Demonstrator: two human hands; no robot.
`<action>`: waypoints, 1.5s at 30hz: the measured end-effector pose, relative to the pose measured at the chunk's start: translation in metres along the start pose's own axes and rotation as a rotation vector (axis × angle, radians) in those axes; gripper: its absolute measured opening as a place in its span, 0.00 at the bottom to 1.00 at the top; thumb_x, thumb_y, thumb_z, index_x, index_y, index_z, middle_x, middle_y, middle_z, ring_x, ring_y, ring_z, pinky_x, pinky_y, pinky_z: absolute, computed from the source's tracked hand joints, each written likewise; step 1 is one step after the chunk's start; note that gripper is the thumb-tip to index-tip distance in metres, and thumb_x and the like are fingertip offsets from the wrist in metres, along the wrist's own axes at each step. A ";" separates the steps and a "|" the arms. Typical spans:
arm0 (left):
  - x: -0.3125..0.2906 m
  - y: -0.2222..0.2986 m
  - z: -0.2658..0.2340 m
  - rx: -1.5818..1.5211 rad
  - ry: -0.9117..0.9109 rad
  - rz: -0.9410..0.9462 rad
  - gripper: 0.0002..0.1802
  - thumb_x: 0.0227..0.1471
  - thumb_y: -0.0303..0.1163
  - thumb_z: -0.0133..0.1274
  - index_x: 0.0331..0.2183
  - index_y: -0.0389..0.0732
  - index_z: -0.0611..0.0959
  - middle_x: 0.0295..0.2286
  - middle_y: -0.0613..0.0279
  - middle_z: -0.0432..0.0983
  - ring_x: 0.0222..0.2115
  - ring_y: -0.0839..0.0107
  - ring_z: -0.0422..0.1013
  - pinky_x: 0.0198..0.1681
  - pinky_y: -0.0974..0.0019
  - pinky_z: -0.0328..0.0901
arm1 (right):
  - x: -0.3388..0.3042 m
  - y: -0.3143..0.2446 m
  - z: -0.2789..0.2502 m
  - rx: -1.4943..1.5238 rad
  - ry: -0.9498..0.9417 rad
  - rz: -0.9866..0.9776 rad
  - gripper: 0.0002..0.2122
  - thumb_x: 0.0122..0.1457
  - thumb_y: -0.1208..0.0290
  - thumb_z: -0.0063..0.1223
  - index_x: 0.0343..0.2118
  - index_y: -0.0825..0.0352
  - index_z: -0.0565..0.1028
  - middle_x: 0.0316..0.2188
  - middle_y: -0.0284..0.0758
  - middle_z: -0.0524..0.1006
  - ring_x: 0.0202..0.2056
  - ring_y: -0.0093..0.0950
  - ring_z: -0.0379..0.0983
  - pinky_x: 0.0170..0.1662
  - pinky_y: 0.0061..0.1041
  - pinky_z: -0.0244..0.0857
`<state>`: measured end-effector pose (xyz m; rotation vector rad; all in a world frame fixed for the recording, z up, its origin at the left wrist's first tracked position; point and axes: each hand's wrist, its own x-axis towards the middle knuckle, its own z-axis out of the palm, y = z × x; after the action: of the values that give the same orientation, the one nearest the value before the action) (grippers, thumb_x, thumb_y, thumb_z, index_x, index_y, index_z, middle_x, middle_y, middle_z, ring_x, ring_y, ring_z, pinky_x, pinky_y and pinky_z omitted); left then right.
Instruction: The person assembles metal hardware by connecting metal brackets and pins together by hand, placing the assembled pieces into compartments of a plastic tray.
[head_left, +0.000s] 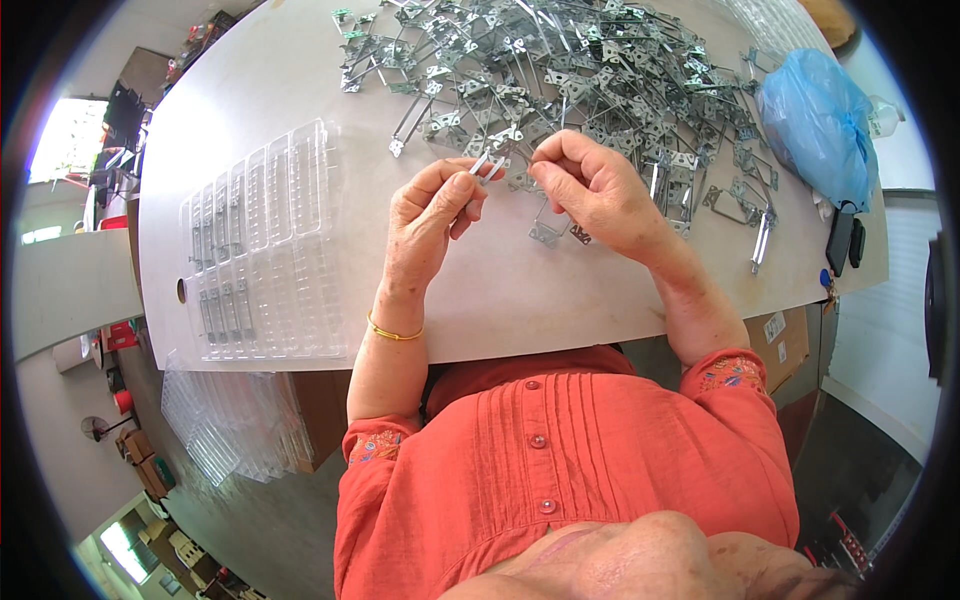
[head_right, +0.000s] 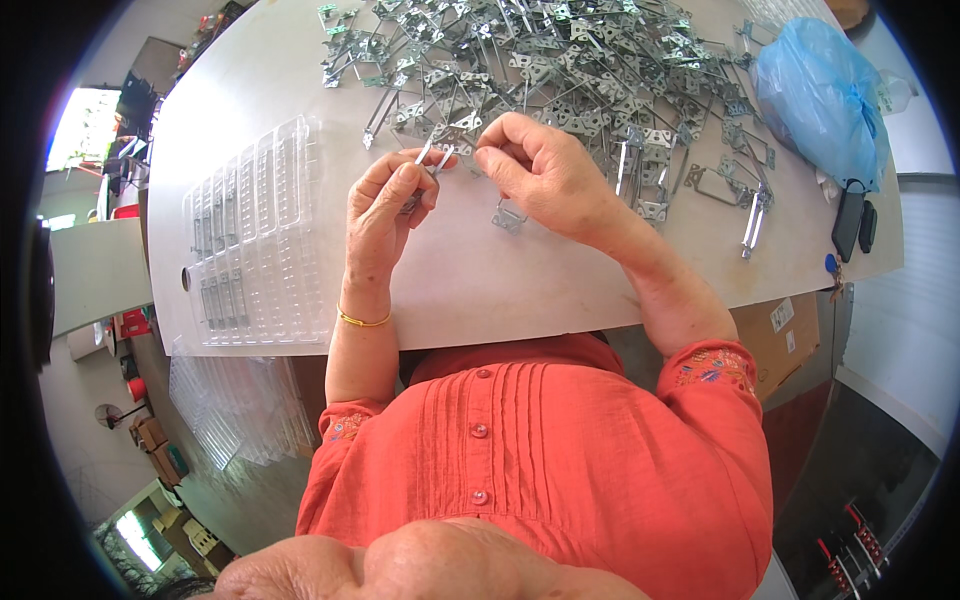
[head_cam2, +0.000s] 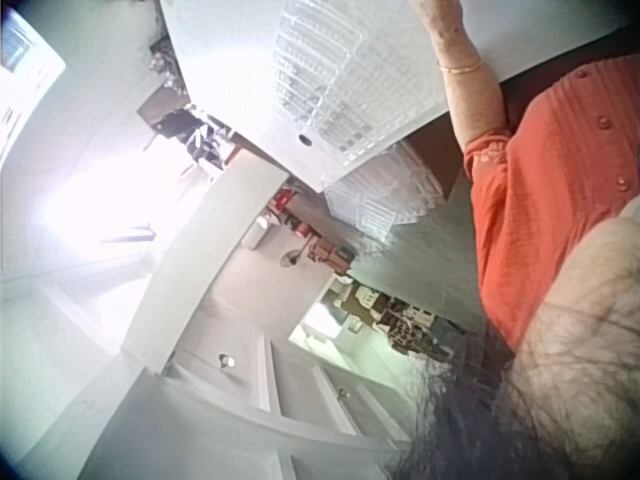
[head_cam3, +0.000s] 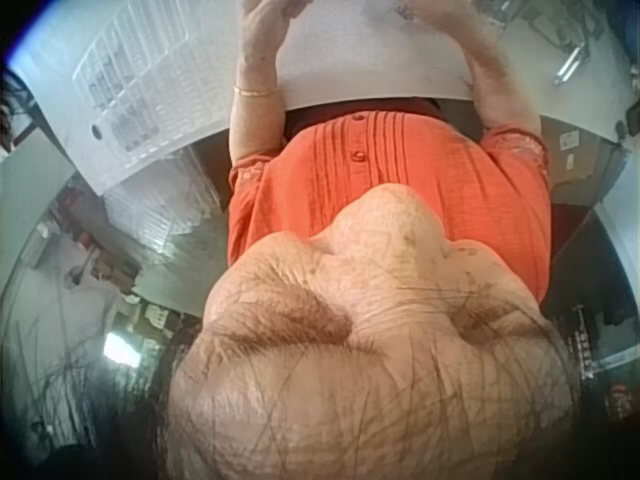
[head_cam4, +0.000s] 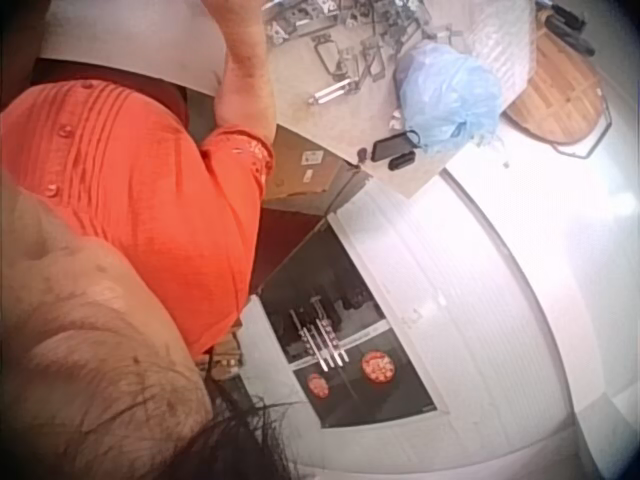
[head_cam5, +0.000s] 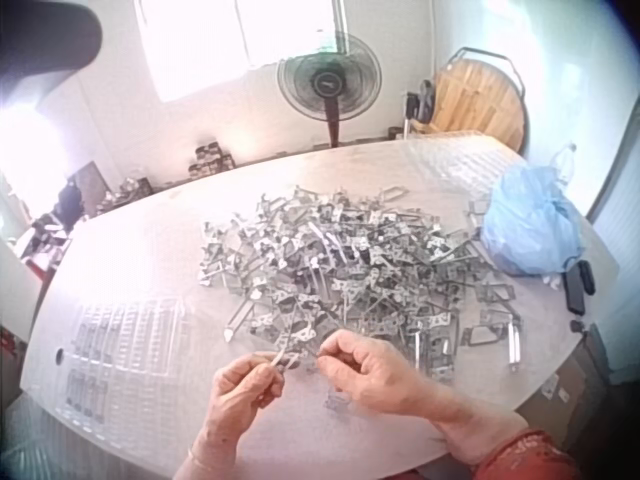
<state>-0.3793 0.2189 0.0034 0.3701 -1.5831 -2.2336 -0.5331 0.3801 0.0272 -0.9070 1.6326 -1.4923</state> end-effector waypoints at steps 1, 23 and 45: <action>0.000 -0.002 -0.001 0.030 -0.011 -0.005 0.14 0.64 0.33 0.50 0.40 0.32 0.82 0.31 0.64 0.77 0.25 0.85 0.65 0.23 0.81 0.57 | 0.000 0.001 0.002 -0.026 -0.017 -0.019 0.06 0.67 0.69 0.49 0.39 0.66 0.73 0.22 0.23 0.69 0.23 0.09 0.62 0.25 0.11 0.55; -0.003 0.000 0.006 0.274 -0.054 0.102 0.09 0.59 0.29 0.56 0.30 0.33 0.81 0.42 0.57 0.76 0.33 0.78 0.69 0.36 0.74 0.63 | -0.002 -0.006 0.004 0.116 -0.049 0.087 0.08 0.69 0.66 0.47 0.40 0.66 0.73 0.19 0.24 0.69 0.14 0.11 0.58 0.16 0.13 0.51; 0.000 0.000 0.003 0.277 -0.036 -0.037 0.11 0.62 0.31 0.50 0.37 0.32 0.79 0.27 0.60 0.75 0.20 0.81 0.64 0.20 0.79 0.56 | 0.004 0.006 -0.002 -0.238 0.004 -0.473 0.04 0.61 0.76 0.56 0.37 0.67 0.77 0.42 0.35 0.76 0.41 0.23 0.74 0.40 0.22 0.69</action>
<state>-0.3807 0.2217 0.0046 0.4388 -1.9252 -2.0596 -0.5369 0.3785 0.0216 -1.5040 1.6992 -1.6209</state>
